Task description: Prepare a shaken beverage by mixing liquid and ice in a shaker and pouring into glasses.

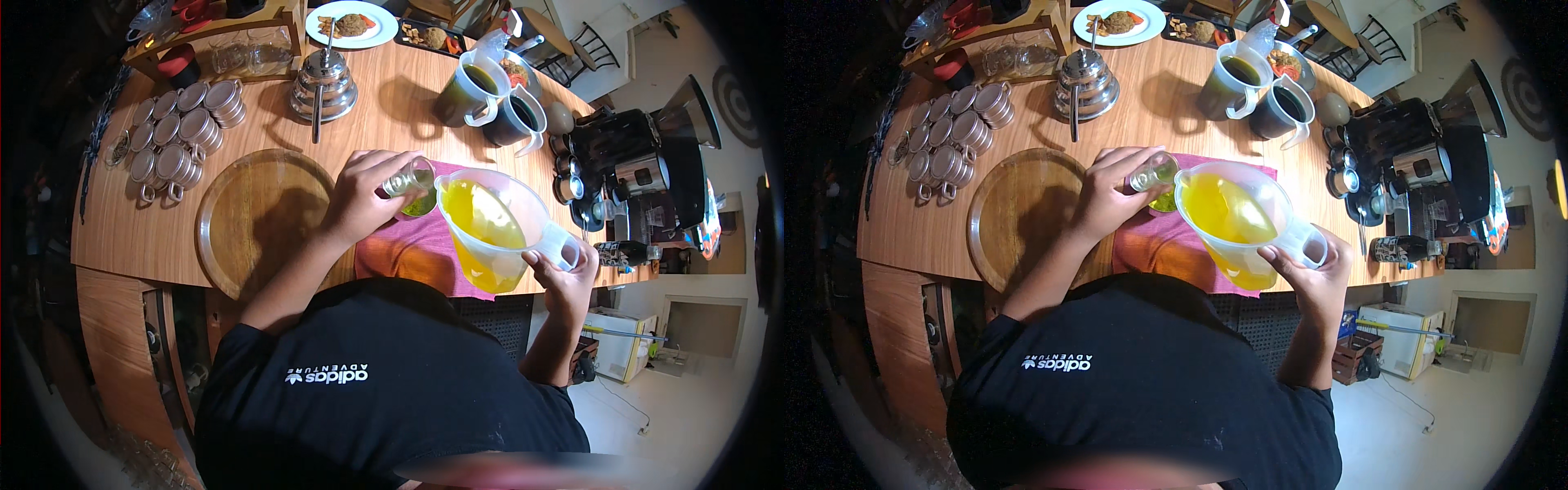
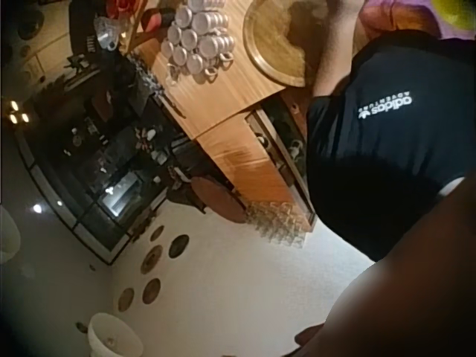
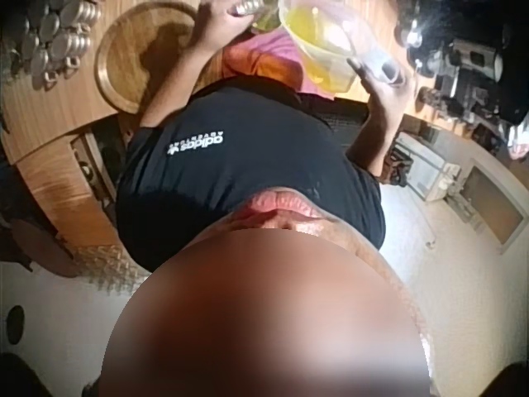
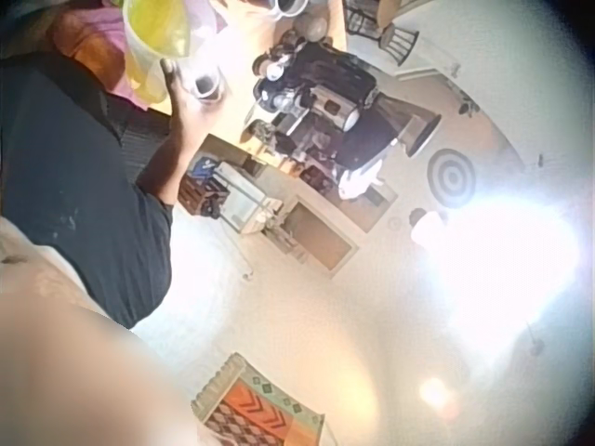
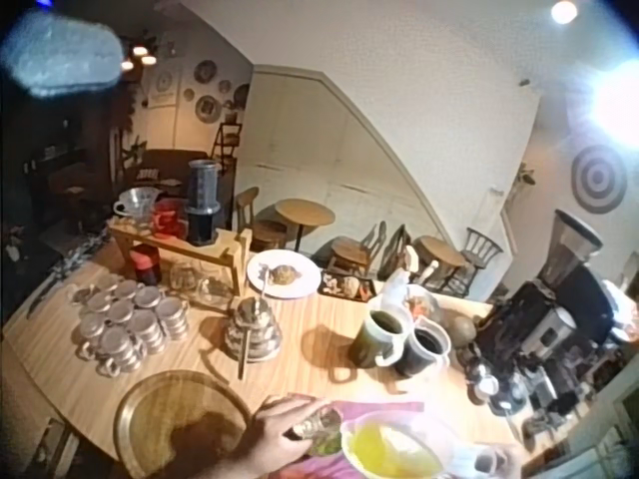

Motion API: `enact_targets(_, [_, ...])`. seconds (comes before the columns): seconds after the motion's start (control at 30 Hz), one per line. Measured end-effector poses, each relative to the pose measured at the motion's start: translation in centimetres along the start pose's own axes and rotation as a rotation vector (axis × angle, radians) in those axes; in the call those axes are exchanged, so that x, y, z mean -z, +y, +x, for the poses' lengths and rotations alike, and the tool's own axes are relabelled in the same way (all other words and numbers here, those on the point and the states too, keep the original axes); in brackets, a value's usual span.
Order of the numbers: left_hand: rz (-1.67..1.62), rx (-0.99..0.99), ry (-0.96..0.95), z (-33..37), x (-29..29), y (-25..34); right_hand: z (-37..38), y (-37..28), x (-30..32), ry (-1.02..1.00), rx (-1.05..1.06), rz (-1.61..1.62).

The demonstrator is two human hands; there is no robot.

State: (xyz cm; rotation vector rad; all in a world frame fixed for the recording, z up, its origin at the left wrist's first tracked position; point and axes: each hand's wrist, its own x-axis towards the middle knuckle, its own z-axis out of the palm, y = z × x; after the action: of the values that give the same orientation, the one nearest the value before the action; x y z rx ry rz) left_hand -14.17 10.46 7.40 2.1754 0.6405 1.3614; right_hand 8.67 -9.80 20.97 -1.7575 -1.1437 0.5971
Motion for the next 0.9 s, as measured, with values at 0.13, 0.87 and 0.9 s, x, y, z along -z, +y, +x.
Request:
enact_targets(0.13, [-0.129,0.050,-0.041,-0.4,-0.2,0.4,0.2,-0.4,-0.2,-0.025,-0.003,0.006])
enact_targets(0.87, [-0.256,0.162,-0.087,-1.0,-0.1,0.6,0.9,-1.6,-0.1,-0.025,0.003,-0.076])
enact_targets(0.9, [-0.252,0.167,-0.090,-1.0,-0.1,0.6,1.0,-1.7,0.0,-0.039,-0.008,-0.081])
